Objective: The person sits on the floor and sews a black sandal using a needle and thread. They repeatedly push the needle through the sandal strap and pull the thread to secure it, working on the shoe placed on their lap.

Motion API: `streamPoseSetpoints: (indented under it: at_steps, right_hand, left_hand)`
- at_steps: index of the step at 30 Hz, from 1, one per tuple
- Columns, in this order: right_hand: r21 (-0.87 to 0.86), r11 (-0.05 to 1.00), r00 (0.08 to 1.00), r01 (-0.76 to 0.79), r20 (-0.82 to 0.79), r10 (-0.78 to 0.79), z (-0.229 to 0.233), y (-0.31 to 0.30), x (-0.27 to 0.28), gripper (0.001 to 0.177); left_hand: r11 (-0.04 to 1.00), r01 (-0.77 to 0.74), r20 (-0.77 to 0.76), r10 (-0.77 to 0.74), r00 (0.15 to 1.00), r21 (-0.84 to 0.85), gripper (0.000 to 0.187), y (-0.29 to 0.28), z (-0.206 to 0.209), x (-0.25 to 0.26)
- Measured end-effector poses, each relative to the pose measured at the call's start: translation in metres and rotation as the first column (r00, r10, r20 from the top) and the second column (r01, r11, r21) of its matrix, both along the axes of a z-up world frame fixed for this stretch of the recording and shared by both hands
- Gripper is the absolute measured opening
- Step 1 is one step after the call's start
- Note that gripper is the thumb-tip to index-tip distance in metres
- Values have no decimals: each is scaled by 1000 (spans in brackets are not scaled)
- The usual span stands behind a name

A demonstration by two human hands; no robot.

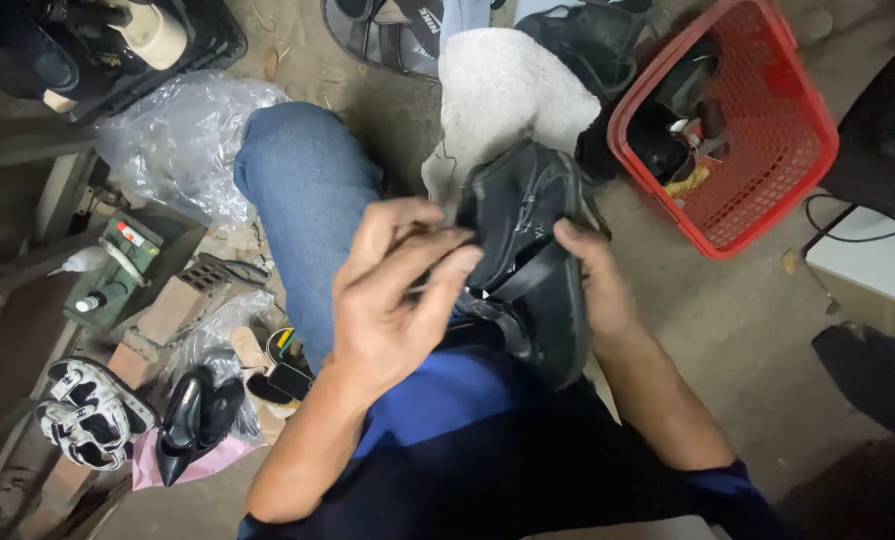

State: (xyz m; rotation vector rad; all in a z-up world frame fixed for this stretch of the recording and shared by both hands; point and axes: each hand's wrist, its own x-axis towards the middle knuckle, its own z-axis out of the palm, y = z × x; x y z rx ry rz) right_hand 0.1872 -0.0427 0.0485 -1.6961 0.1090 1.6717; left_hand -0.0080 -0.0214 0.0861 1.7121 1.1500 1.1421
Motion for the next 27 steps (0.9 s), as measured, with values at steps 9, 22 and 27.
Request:
streamPoseSetpoints:
  at_steps: [9, 22, 27]
  right_hand:
    - [303, 836, 866, -457, 365, 341, -12, -13, 16, 48]
    - [642, 323, 711, -695, 550, 438, -28, 1, 45, 30]
    - [614, 342, 697, -711, 553, 457, -29, 3, 41, 31]
  left_hand:
    - [969, -103, -173, 65, 983, -226, 31, -6, -24, 6]
    - [763, 375, 563, -18, 826, -526, 16, 1, 1, 18]
    - [837, 485, -230, -539, 810, -253, 61, -17, 24, 18]
